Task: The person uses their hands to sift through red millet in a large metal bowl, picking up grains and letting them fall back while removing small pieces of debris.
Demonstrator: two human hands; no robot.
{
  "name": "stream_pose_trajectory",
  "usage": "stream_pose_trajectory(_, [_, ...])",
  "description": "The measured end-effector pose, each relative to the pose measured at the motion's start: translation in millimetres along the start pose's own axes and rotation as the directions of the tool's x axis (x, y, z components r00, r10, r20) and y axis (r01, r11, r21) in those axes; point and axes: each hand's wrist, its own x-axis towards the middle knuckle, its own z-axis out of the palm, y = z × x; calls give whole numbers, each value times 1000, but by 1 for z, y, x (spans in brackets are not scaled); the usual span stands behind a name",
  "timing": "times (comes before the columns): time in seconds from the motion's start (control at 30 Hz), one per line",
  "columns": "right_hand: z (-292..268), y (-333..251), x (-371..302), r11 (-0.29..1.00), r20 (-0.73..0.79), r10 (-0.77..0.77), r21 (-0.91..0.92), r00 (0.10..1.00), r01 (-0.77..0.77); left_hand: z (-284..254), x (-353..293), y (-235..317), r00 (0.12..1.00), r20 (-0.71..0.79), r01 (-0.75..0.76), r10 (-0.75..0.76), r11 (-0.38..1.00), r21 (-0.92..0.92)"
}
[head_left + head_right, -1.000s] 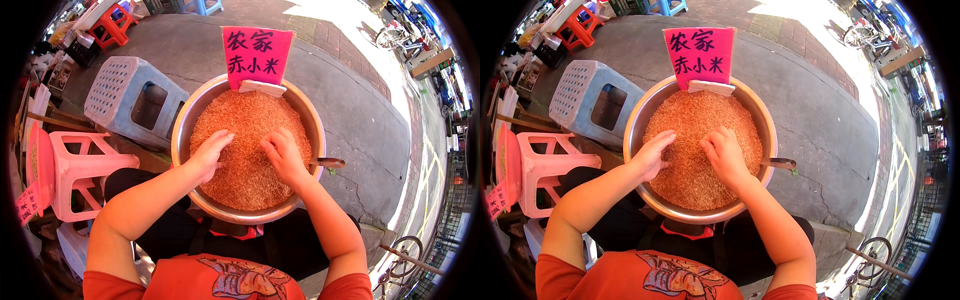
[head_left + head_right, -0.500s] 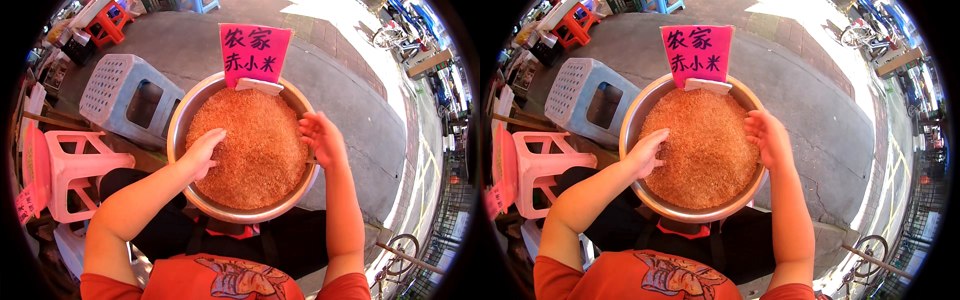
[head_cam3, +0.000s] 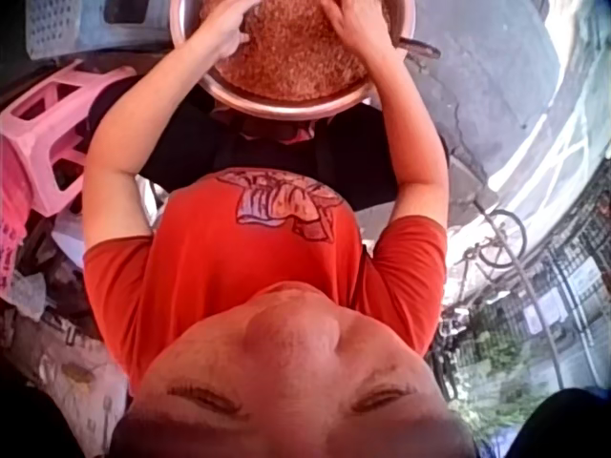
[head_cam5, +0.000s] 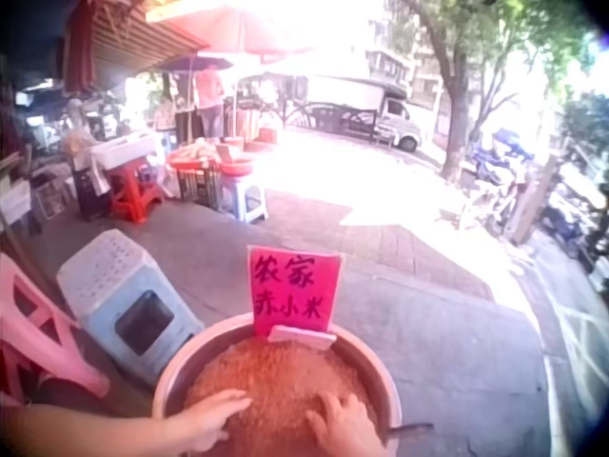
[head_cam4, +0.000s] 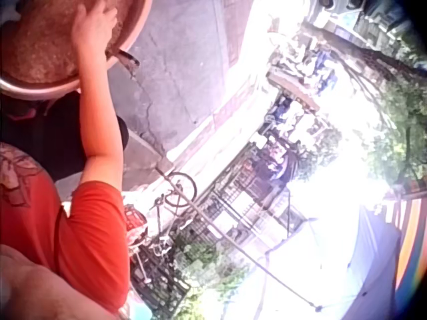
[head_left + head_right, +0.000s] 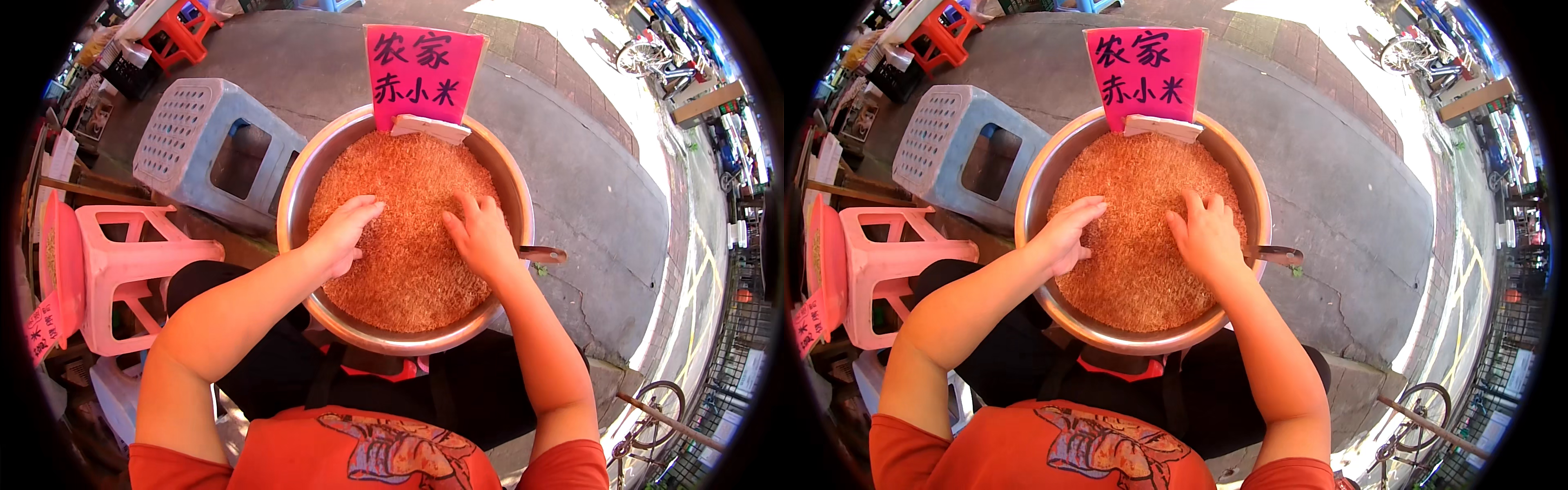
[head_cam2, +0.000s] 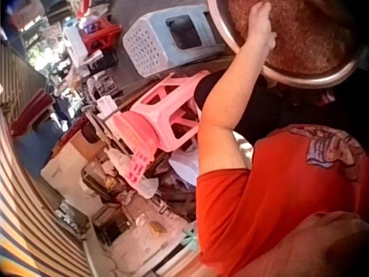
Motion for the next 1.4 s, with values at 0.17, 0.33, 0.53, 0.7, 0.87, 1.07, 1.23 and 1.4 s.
stream_pose_trajectory(0.17, [18, 0, 12, 737, 262, 153, 612, 953, -287, 26, -1, 12, 986, 166, -21, 27, 999, -37])
stream_pose_trajectory(0.33, [-19, -28, -8, 884, 112, -206, 446, 972, 136, 28, -14, 30, 956, 143, -254, 258, 966, -43])
stream_pose_trajectory(0.53, [-26, -45, -70, 868, 650, -488, 429, 583, 249, -1, -5, 29, 944, 39, -330, 328, 940, 89])
stream_pose_trajectory(0.7, [83, -40, -108, 800, 510, -554, 546, 658, 249, -14, 10, 12, 958, -88, -257, 273, 953, 163])
stream_pose_trajectory(0.87, [68, -61, -83, 872, 593, -422, 473, 685, 128, -22, 16, 4, 962, -87, -240, 257, 955, 173])
stream_pose_trajectory(1.07, [26, -61, -48, 883, 430, -291, 465, 855, 67, -25, 14, -5, 973, -107, -182, 204, 965, 187])
stream_pose_trajectory(1.23, [-24, -63, -59, 896, 256, -381, 340, 888, 286, -46, 18, -21, 983, -129, -110, 133, 979, 173])
stream_pose_trajectory(1.4, [14, -51, -90, 953, 910, -179, 67, 375, 294, -39, 27, -27, 948, -265, -45, 178, 896, 441])
